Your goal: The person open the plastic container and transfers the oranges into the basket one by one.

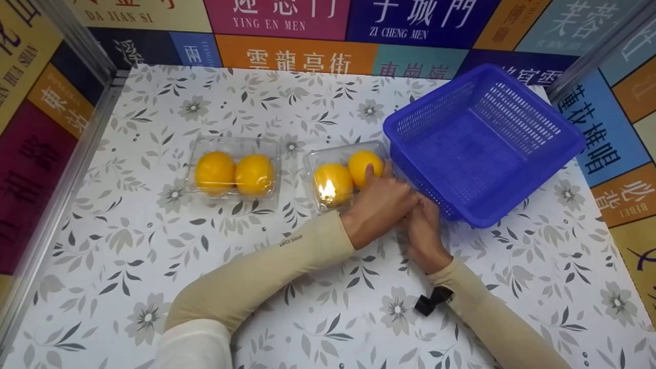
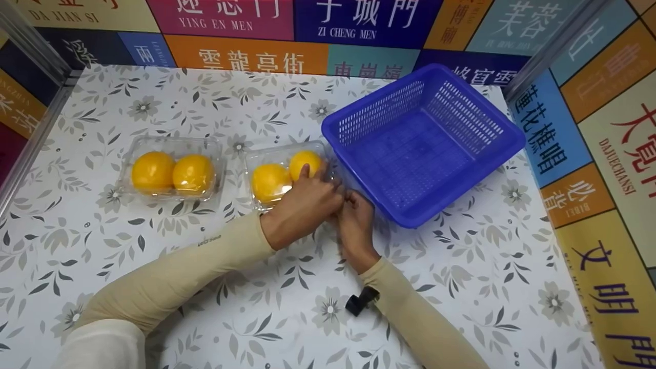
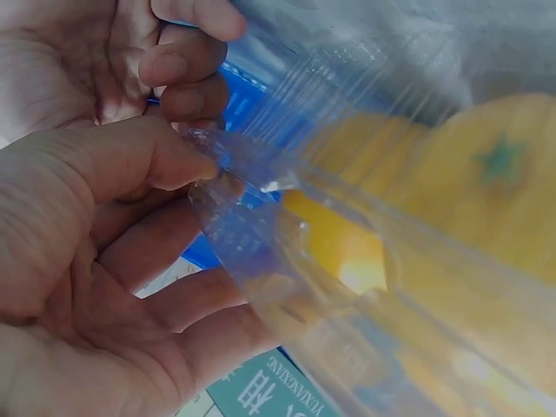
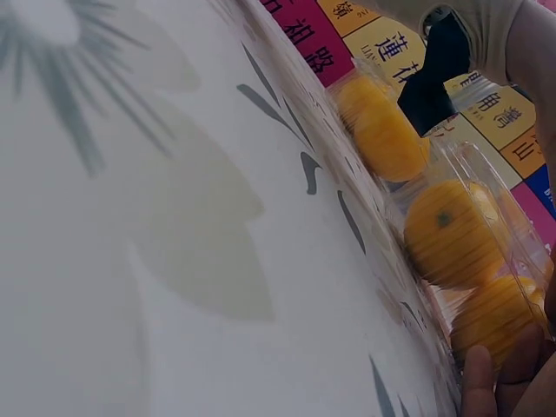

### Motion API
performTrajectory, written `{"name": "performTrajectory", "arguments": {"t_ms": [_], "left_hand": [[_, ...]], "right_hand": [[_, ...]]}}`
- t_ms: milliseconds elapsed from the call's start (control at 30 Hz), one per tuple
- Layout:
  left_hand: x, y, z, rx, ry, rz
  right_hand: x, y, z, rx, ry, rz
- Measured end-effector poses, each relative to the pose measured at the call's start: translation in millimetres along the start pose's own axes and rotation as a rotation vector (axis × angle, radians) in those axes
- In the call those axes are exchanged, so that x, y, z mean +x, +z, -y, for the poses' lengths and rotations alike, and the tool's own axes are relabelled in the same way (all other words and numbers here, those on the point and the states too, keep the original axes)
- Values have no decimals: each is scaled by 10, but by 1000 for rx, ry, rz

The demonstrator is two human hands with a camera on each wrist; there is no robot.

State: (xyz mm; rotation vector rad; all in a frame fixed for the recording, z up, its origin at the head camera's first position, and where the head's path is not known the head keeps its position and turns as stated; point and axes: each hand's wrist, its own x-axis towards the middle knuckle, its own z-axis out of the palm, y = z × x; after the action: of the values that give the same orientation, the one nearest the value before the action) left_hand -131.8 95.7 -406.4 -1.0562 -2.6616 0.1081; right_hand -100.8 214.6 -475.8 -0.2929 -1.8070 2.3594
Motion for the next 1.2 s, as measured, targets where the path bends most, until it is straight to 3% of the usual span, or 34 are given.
{"name": "performTrajectory", "arguments": {"t_ms": [200,433,633,867,1033,1200], "left_hand": [[-6,6,3,46,13,-21],[-15,25,-4,77,52,-30],[-22,68,-21,88,72,-26],[-18,60,-35,97,60,-55],[-40,33,-61,129,47,-14],[-69,24,-55,133,41,34]], "right_hand": [[20,4,3,-29,-20,-8],[12,18,16,63,-19,2],[17,34,21,67,-20,-31],[9,4,10,58,-16,-30],[-6,9,9,121,19,-6],[-6,-17,20,60,70,-22]]}}
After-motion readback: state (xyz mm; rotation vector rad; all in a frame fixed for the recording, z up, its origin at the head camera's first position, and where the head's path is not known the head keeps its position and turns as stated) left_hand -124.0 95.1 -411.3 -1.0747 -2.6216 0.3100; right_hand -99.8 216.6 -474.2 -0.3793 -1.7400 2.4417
